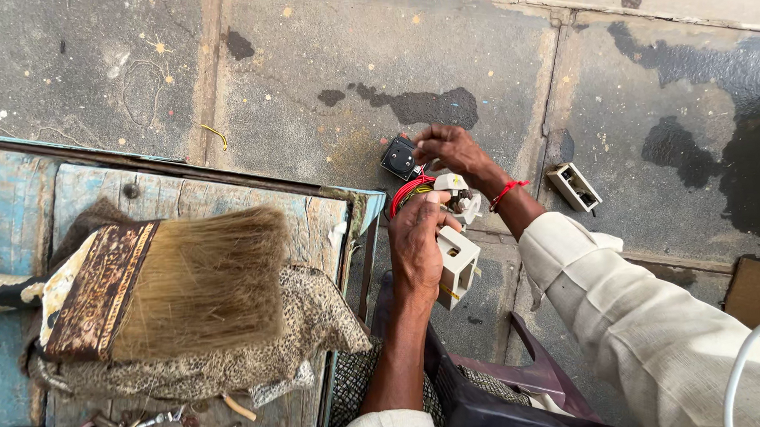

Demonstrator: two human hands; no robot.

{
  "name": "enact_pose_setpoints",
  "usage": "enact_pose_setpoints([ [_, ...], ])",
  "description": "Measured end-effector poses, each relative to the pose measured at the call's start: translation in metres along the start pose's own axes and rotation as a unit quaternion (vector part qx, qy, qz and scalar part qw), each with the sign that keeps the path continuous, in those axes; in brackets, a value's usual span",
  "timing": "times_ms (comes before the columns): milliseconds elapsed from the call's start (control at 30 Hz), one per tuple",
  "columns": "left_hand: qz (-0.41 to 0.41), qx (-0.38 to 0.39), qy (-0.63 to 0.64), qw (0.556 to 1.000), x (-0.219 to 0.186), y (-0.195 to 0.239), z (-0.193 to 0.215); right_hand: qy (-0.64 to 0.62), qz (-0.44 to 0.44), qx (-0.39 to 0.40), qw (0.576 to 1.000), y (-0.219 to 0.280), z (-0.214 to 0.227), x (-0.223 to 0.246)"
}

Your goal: The person cleans electrical components on a wooden workbench using a cloth and a brush, then handles a large green metal panel. The person uses pliers to strip and cut wires connected to the back of the panel, then moves the panel to the side and begins assembling white plastic fuse housings by hand, fitting their internal components together.

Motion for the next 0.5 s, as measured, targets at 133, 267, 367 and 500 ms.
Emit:
enact_pose_setpoints([
  [133,-0.092,0.044,0.020,0.995,-0.082,0.035,-0.035,0.034,0.127,0.059,0.990,0.071,-0.016,0.155],
  [267,-0.145,0.064,0.082,0.984,-0.165,0.087,-0.048,-0.010,0.243,0.137,0.960,0.154,-0.037,0.265],
  [367,-0.182,0.063,0.121,0.974,-0.217,0.127,-0.036,-0.008,0.347,0.169,0.922,0.218,-0.058,0.324],
  [500,-0.223,0.039,0.178,0.958,-0.266,0.185,-0.005,0.031,0.402,0.160,0.901,0.280,-0.120,0.384],
])
Point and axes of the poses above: each hand's wrist, its own y-axis away from the middle knuckle, its own z-axis out of the back of the hand, x = y × z, the point moved 10 cm from there along -y, towards the middle knuckle, and after that the axes turned 4 degrees about y, right-handed, at the moved point
